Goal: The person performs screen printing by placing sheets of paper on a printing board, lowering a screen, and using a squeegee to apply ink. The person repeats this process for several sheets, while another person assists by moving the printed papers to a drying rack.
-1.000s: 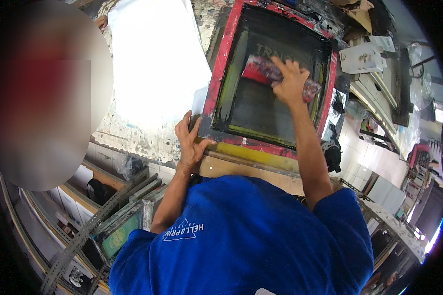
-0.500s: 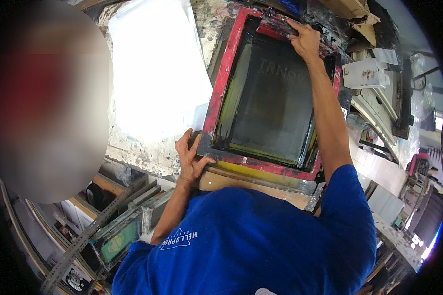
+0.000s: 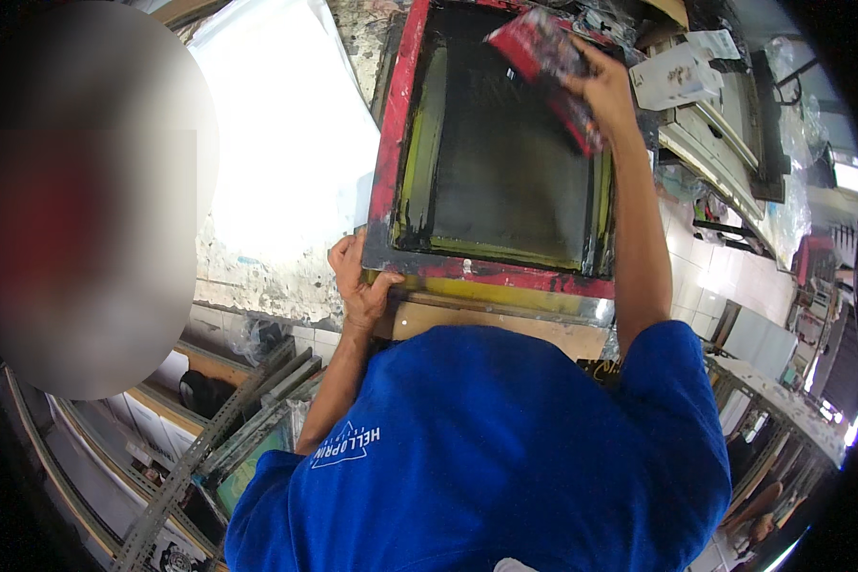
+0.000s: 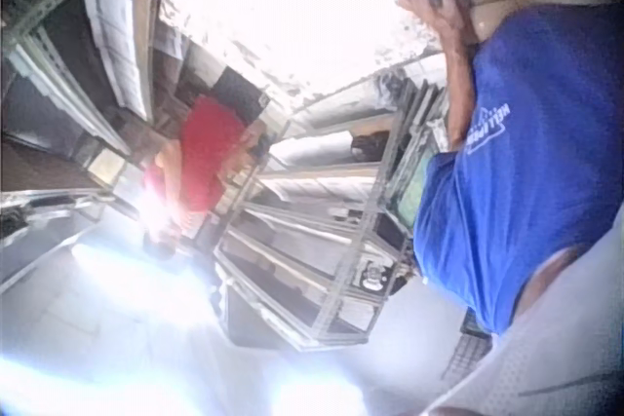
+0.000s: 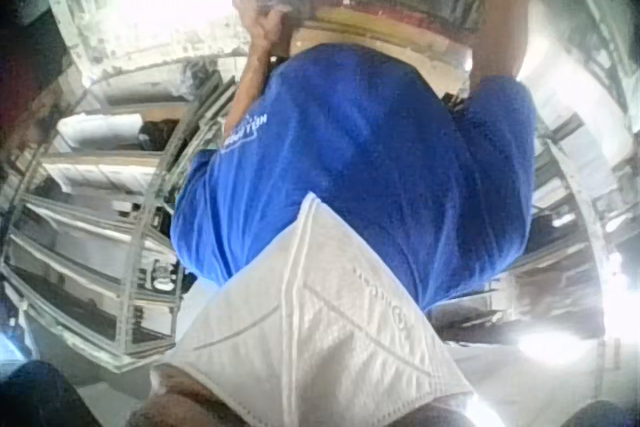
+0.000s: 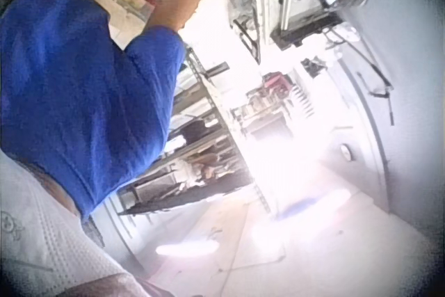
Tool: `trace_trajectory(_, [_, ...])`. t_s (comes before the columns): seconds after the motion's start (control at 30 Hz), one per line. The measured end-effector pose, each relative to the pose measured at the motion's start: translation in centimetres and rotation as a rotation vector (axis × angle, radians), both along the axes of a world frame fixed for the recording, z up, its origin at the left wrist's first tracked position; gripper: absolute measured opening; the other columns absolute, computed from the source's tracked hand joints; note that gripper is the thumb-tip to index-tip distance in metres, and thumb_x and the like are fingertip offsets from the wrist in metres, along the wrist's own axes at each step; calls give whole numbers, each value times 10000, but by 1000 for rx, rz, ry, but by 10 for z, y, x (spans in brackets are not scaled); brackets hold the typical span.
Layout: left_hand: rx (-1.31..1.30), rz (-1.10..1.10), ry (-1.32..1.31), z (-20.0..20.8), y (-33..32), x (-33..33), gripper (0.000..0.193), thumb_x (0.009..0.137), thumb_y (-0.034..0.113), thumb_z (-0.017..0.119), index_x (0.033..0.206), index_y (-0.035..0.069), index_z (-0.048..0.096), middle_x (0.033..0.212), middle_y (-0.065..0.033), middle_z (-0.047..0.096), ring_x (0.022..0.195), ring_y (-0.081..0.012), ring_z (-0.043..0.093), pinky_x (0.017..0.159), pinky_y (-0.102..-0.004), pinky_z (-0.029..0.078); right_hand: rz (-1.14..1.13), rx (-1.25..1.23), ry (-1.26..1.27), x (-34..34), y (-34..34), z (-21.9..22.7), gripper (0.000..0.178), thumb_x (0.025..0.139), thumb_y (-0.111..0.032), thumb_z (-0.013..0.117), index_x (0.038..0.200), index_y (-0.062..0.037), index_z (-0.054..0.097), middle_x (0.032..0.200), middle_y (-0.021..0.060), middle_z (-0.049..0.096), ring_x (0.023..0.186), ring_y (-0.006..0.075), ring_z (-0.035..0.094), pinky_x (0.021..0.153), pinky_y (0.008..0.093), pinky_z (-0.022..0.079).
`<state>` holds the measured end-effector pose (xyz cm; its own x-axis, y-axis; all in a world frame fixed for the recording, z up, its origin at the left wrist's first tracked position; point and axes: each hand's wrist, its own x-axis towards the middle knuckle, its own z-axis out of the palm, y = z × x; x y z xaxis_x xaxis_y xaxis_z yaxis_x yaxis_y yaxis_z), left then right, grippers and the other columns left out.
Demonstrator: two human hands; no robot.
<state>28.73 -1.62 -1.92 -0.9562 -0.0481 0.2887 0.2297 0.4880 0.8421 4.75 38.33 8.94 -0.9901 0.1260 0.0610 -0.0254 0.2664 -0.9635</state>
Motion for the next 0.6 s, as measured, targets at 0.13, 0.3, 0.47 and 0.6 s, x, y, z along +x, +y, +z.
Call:
trace_trajectory(0.13, [89,22,144,32,8,-16,872,658,375,913,1343,-75,614,1216,-153,632,1154,-304,516,1016,-419,425,132,368,84,111,-48,50,662,747,43,763,1373,-147,666,1246,105,723,1053,215,692,974,344,513])
trace_trajectory(0.3, [383,147,239,97,36,-50,839,706,440,907,1294,-92,632,1183,-152,603,1158,-270,528,976,-390,457,224,978,-29,176,-108,159,548,741,-106,772,1268,-251,731,967,116,731,939,302,692,856,412,526])
trace_trajectory(0.47, [570,271,373,179,73,-113,684,911,334,758,1387,-69,480,1177,-133,581,1178,-225,547,949,-318,495,86,980,582,147,-95,205,590,728,-75,754,1296,-231,720,824,101,644,733,253,632,679,376,507])
trace_trajectory(0.6, [772,131,585,176,96,-189,392,993,94,541,1360,9,432,1131,-110,614,1082,-167,561,903,-302,468,67,763,543,94,-80,254,493,739,-170,675,1197,7,720,933,189,748,768,228,723,704,334,588])
